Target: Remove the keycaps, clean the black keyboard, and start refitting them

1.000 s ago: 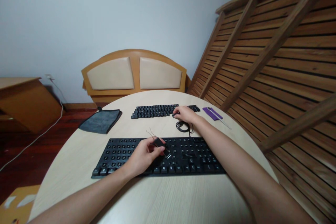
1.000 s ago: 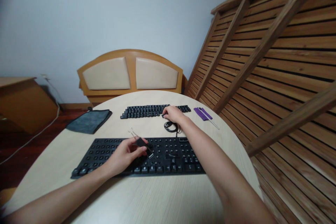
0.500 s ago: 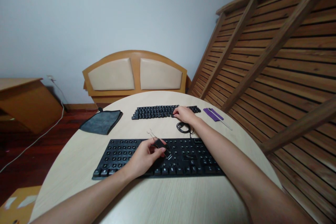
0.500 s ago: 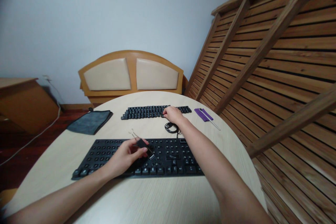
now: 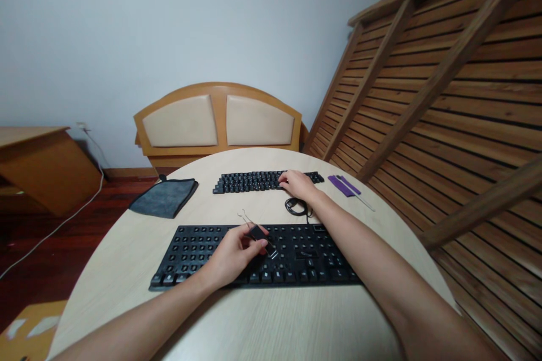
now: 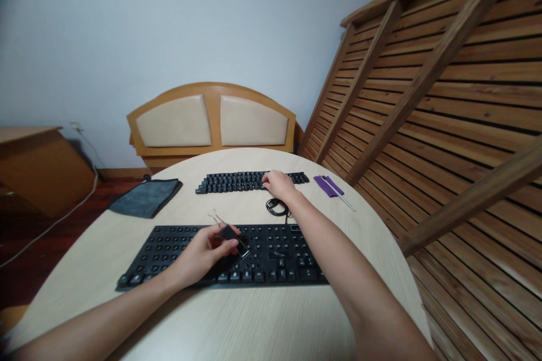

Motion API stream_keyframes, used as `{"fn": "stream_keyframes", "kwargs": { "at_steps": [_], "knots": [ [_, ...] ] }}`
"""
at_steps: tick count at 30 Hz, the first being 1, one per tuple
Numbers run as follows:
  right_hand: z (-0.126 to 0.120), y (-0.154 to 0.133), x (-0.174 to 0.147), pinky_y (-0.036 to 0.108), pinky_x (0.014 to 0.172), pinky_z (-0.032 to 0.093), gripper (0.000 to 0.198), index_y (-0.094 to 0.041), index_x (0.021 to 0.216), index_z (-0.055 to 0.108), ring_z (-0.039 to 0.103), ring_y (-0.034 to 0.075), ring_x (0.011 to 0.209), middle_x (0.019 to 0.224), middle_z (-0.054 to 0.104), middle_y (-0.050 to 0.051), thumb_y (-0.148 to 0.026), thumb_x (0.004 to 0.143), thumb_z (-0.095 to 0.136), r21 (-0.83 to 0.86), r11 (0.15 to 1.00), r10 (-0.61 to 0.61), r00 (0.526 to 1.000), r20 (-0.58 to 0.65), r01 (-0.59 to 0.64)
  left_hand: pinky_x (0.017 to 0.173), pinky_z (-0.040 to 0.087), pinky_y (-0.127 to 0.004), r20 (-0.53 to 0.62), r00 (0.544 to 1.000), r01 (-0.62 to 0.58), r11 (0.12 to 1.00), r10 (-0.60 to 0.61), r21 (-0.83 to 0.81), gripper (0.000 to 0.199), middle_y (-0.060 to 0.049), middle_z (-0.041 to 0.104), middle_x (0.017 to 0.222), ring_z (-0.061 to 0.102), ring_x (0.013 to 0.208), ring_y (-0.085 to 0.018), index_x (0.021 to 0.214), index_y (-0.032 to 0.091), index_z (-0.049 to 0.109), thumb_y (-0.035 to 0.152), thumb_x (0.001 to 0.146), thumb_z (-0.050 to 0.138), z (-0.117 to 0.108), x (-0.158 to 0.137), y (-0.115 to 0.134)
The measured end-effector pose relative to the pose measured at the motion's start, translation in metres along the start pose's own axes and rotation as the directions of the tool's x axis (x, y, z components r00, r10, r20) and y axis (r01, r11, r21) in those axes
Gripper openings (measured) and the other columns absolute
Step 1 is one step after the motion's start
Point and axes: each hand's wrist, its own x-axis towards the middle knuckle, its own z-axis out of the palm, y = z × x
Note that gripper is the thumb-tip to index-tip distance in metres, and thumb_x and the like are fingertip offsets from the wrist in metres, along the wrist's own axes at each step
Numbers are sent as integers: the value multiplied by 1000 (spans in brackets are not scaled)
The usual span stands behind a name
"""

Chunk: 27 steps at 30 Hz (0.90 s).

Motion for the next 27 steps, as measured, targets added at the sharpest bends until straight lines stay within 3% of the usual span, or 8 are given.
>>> {"fn": "stream_keyframes", "kwargs": {
  "at_steps": [7,9,11,15,19,22,27],
  "knots": [
    [-35,2,-41,30,80,45,24,-20,100,72,65,21,93,101,73,8,-33,97,52,90,995,-31,993,-111,42,69,49,-30,-5,1000,-16,1000,16,-15,28,-4,68,82,66,77,-19,102,16,64,39,86,64,-1,0,-1],
    [-46,5,-64,29,73,45,25,-19,93,72,65,20,81,89,74,6,-34,96,53,128,990,-47,996,-76,56,68,49,-30,-5,1000,-10,1000,10,-4,29,-4,68,83,65,77,-19,103,16,64,40,87,64,-1,0,-1],
    [-55,11,-88,29,69,46,25,-19,87,72,65,19,75,82,73,4,-38,94,56,234,968,-96,995,39,85,68,49,-31,0,1000,-14,1000,14,11,30,-5,68,83,65,77,-20,104,16,64,41,88,63,-1,0,-1],
    [-62,26,-132,35,90,48,37,-21,105,71,64,24,101,109,69,8,-51,83,67,398,915,-186,947,262,70,67,48,-30,1,1000,-31,999,31,24,30,-4,67,83,64,75,-19,104,16,64,42,89,61,-1,0,-1],
    [-55,30,-155,42,110,38,91,-23,139,52,49,30,127,136,52,11,-55,60,85,415,909,-233,875,424,40,67,48,-30,3,999,-35,998,35,49,28,-3,65,82,63,73,-18,101,16,63,41,89,60,-2,0,3],
    [-51,24,-159,46,114,34,109,-23,146,44,42,33,132,139,47,12,-55,52,89,411,911,-245,851,465,37,67,48,-29,10,999,-33,997,33,75,27,-3,66,85,63,74,-18,100,16,64,41,88,60,-4,0,5],
    [-49,13,-159,50,115,31,111,-23,149,38,38,34,134,140,44,12,-56,55,87,430,902,-269,843,465,51,63,47,-27,40,999,-2,997,-1,79,29,-3,66,81,64,72,-17,99,16,64,42,89,61,-7,0,6]
  ]
}}
